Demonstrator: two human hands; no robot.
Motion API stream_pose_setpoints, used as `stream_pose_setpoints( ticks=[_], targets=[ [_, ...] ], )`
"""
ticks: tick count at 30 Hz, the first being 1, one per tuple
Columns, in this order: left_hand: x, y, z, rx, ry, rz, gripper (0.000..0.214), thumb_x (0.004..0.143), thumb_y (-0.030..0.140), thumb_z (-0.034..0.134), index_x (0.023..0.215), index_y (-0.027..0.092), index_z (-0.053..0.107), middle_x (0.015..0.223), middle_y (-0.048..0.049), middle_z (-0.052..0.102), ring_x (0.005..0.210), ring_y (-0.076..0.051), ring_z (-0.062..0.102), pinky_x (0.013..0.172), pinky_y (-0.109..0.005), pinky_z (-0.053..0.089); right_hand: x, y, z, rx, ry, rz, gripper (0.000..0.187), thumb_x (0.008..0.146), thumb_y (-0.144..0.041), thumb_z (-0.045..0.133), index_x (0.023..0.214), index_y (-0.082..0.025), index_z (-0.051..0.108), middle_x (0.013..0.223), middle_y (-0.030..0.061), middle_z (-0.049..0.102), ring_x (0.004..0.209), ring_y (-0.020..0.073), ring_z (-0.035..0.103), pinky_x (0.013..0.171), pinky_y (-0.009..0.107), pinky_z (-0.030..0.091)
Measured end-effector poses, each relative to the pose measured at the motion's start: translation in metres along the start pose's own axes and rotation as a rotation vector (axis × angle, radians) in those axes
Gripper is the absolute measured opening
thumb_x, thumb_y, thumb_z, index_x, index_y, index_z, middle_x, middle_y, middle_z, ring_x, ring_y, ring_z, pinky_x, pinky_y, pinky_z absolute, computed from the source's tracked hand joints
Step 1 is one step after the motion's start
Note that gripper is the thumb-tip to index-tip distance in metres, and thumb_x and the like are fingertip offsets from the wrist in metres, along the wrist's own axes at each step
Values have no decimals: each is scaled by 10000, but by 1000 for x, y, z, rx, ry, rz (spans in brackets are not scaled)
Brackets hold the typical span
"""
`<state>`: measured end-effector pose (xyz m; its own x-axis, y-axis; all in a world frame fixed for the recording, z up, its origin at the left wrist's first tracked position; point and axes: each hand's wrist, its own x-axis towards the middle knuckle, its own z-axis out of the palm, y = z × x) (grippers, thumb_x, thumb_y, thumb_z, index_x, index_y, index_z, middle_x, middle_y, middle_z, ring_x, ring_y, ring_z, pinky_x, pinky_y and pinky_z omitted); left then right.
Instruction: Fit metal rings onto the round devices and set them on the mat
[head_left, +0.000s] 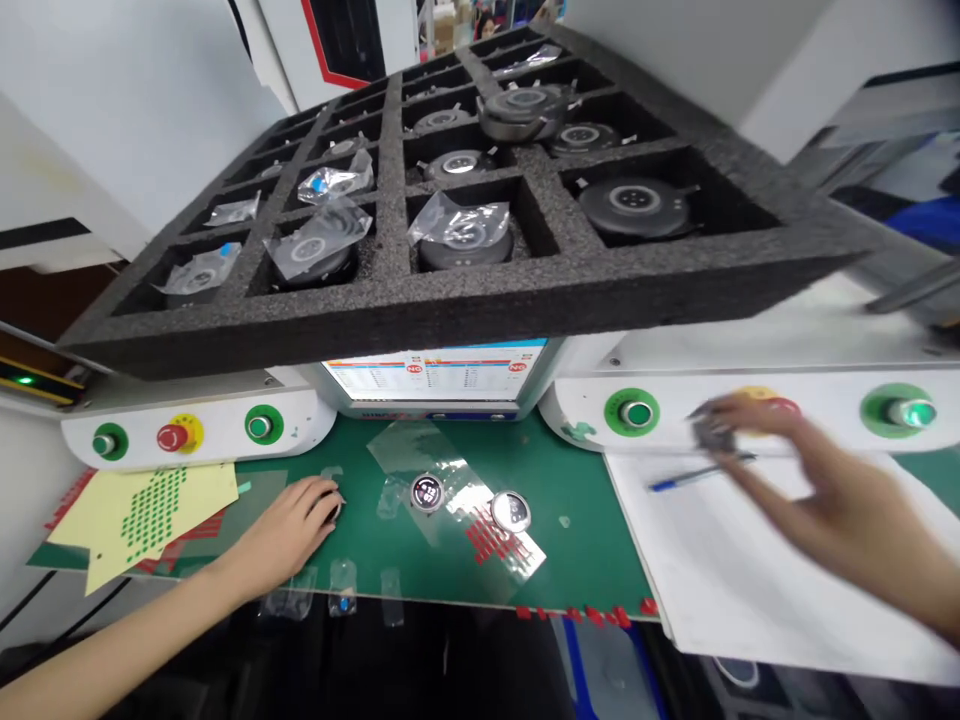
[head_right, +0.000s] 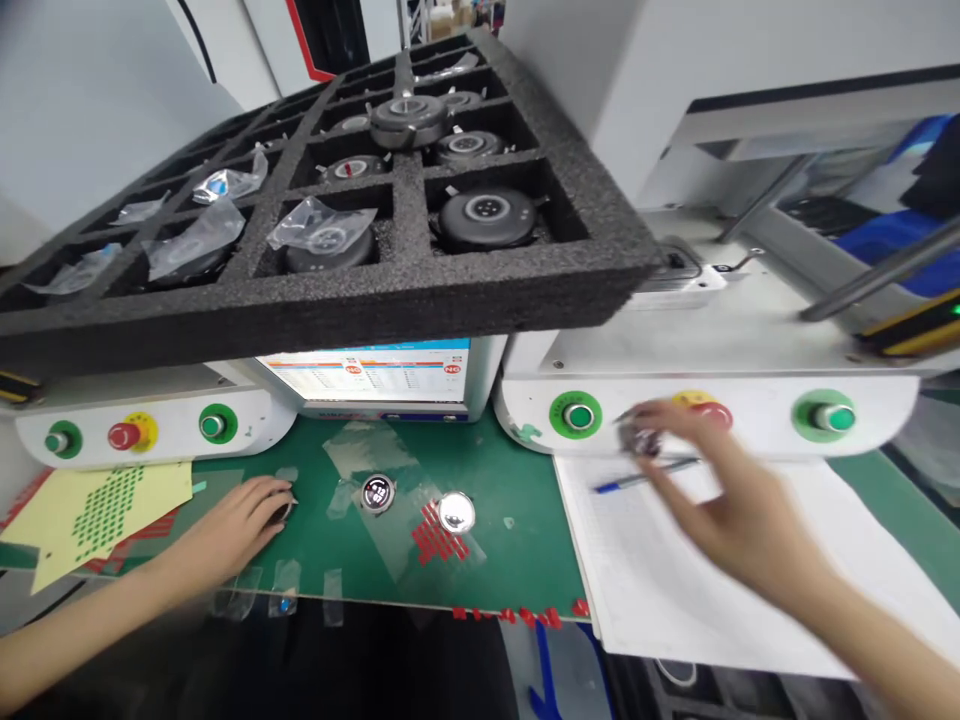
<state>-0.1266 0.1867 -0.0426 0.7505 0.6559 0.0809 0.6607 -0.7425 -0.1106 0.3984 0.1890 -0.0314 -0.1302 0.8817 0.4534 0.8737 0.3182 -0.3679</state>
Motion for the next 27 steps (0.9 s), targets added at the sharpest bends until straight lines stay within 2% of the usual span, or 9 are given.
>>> stream_pose_setpoints(
  ticks=[2,4,9,12,16,18,20,23,27],
  targets=[
    [16,8,-9,-52,9,-21,203,971,191,456,1085,114,604,1137,-189,660,1080,-346,628,890,-502,563,-23,-22,20,122,-74,-194,194,1026,-293,455,1175,-211,548,1172,129,651,1086,222,644,901,352,552],
    [39,21,-17,-130,-32,-22,212,958,190,478,1102,95,601,1163,-206,649,1097,-348,619,912,-510,554,-43,-43,41,161,-141,-276,196,1010,-224,442,1169,-231,556,1189,109,651,1104,227,628,898,366,559],
    [93,48,-17,-239,-182,93,439,838,157,636,1265,100,550,1314,-194,610,1169,-343,597,962,-490,544,-55,-66,67,167,-216,-333,211,974,-152,422,1116,-223,561,1147,105,666,1025,245,637,860,416,577],
    [110,45,-13,-275,-262,206,476,845,58,572,1309,161,546,1396,-132,591,1214,-294,589,998,-438,529,-49,-70,65,149,-235,-322,187,964,-164,449,1120,-200,544,1122,122,662,1008,250,641,840,419,585],
    [124,41,-14,-295,-349,266,370,888,32,530,1189,220,635,1299,-60,661,1151,-240,617,912,-328,547,-41,-86,71,137,-247,-308,209,965,-205,484,1170,-171,509,1147,149,642,1049,275,631,856,442,587],
    [128,45,-15,-280,-376,213,258,895,130,605,1141,191,652,1183,-87,689,1046,-262,645,845,-345,559,-37,-97,81,143,-261,-301,249,951,-222,529,1192,-165,497,1152,148,640,1051,281,632,857,442,590],
    [130,50,-14,-257,-389,127,288,882,258,674,1141,137,642,1093,-129,685,949,-291,656,784,-388,568,-32,-109,92,152,-272,-288,278,928,-229,581,1182,-160,493,1129,141,647,1023,280,640,840,437,595],
    [128,55,-13,-254,-392,69,443,832,361,732,1171,100,616,1166,-173,646,1019,-343,631,797,-441,568,-26,-119,103,158,-284,-261,263,904,-205,620,1136,-171,501,1052,111,665,931,263,656,769,411,600],
    [125,54,-10,-314,-401,99,378,856,237,688,1213,151,600,1228,-117,645,1101,-297,615,847,-399,569,-23,-122,106,162,-318,-223,245,897,-194,623,1118,-195,517,1028,79,677,906,233,658,746,359,589]
  ],
)
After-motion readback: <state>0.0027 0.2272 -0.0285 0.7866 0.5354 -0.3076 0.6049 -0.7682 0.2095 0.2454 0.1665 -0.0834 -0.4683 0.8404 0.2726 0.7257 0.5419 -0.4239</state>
